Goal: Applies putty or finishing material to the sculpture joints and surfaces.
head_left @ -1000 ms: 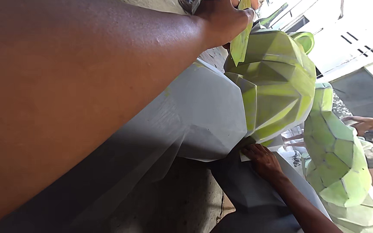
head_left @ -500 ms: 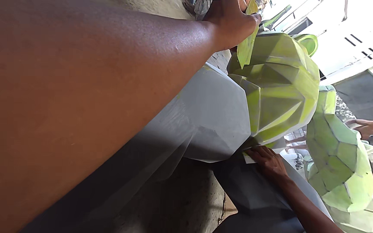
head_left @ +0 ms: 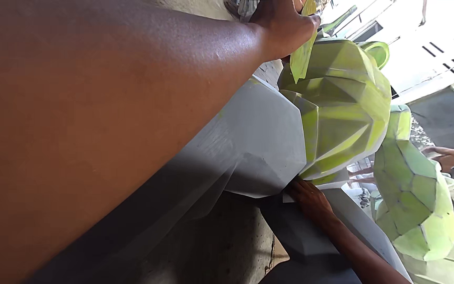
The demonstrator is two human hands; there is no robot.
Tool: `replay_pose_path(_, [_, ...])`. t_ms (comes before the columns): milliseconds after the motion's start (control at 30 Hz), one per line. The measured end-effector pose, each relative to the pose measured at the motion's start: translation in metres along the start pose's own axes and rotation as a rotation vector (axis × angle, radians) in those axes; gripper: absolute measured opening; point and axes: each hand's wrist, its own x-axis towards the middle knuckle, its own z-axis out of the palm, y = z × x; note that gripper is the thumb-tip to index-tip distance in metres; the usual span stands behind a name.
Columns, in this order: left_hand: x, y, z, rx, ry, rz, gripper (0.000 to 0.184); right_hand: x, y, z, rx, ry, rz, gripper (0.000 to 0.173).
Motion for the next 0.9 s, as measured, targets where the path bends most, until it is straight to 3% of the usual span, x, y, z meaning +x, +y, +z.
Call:
replay_pose_path(167, [0.001,-0.001,0.001,0.018,0.027,0.023,0.020,-0.019,0.010,-0.014,0.097,0.000,-0.008,0.031])
replay_pose_path(333, [0.003,-0.002,0.000,0.025,0.015,0.011,0.021,-0.031,0.045,-0.025,0.104,0.191,0.093,0.032])
replay_pose_path(467, [0.036,-0.058,0.000,-0.011,-0.050,0.347,0.031,-0.028,0.058,-0.014,0.074,0.117,0.095,0.033])
replay_pose_path(600, [0.006,-0.006,0.001,0.018,0.003,-0.031,0.027,-0.021,0.047,-0.028,0.082,-0.043,0.168,0.030])
replay_pose_path(733, [0.007,-0.007,0.004,-0.026,0.037,0.035,0.020,-0.032,0.049,-0.032,0.101,-0.018,0.126,0.026])
replay_pose_path(900, [0.007,-0.009,0.001,0.037,0.018,0.044,0.025,-0.065,0.075,-0.021,0.289,0.245,0.175,0.028])
